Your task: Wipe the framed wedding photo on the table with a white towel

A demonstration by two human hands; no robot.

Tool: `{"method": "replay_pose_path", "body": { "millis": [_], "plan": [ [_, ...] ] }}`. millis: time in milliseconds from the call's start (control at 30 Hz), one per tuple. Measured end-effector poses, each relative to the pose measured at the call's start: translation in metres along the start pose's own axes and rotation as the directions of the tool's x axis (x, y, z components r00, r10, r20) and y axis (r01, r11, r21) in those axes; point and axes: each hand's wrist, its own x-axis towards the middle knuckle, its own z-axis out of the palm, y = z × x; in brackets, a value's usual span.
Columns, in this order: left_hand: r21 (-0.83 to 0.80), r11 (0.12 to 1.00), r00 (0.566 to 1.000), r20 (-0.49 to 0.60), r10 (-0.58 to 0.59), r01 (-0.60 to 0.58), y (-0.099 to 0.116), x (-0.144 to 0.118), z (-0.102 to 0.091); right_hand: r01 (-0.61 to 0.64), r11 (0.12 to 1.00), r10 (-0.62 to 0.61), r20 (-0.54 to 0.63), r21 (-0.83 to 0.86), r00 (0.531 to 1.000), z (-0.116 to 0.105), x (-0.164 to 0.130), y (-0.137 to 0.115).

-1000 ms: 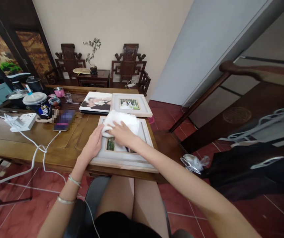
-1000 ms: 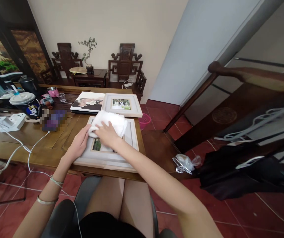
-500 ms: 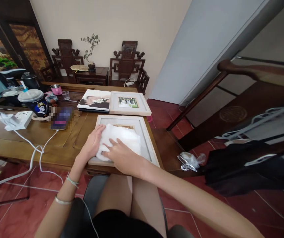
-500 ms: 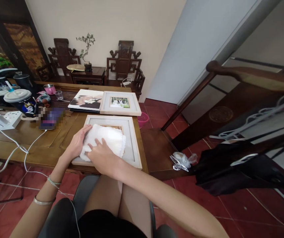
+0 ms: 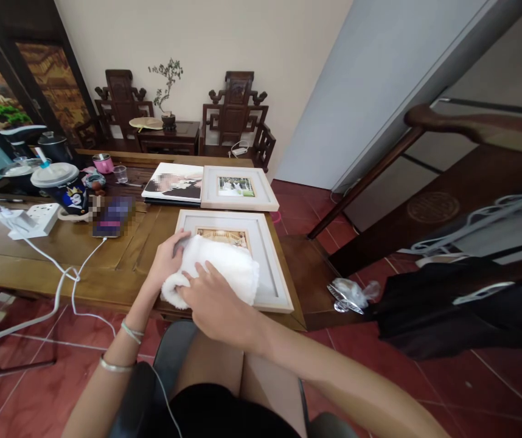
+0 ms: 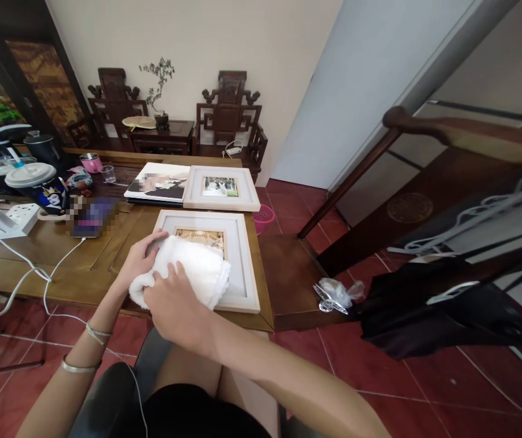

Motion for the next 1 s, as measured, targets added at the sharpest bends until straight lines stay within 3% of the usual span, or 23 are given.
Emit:
{"method": "replay_pose_path", "body": {
  "millis": [200, 367, 533, 633, 800, 900, 1000],
  "plan": [
    [0.051, 0.997, 0.998, 0.019, 0.060, -0.061, 0.000, 0.000, -0.002, -0.066, 0.994, 0.070, 0.045, -0.083, 0.997, -0.001, 0.009, -0.017],
    [0.109, 0.974, 0.979, 0.052, 0.196, -0.200, 0.000, -0.002, -0.001, -0.086, 0.995, 0.092, 0.135, -0.048, 0.987, -0.006, -0.020, 0.003],
    [0.083, 0.978, 0.982, 0.028, 0.187, -0.189, -0.003, 0.000, 0.002, -0.193, 0.978, 0.206, 0.240, -0.076, 0.949, -0.016, -0.053, 0.025],
    [0.076, 0.990, 0.993, 0.004, 0.121, -0.121, -0.004, 0.000, 0.004, -0.124, 0.991, 0.134, 0.218, -0.057, 0.967, -0.014, -0.047, 0.024],
    [0.098, 0.991, 0.996, 0.009, 0.093, -0.094, 0.001, 0.000, 0.003, 0.070, 0.998, -0.070, 0.041, 0.009, 0.997, -0.002, -0.011, 0.010],
    [0.147, 0.978, 0.989, 0.037, 0.142, -0.146, 0.002, 0.000, 0.002, 0.075, 0.997, -0.076, 0.015, 0.034, 0.997, 0.003, -0.010, 0.010],
    [0.202, 0.955, 0.976, 0.073, 0.207, -0.218, -0.001, 0.001, 0.002, -0.007, 0.997, 0.001, 0.076, 0.077, 0.997, 0.006, -0.034, 0.022]
  ]
}}
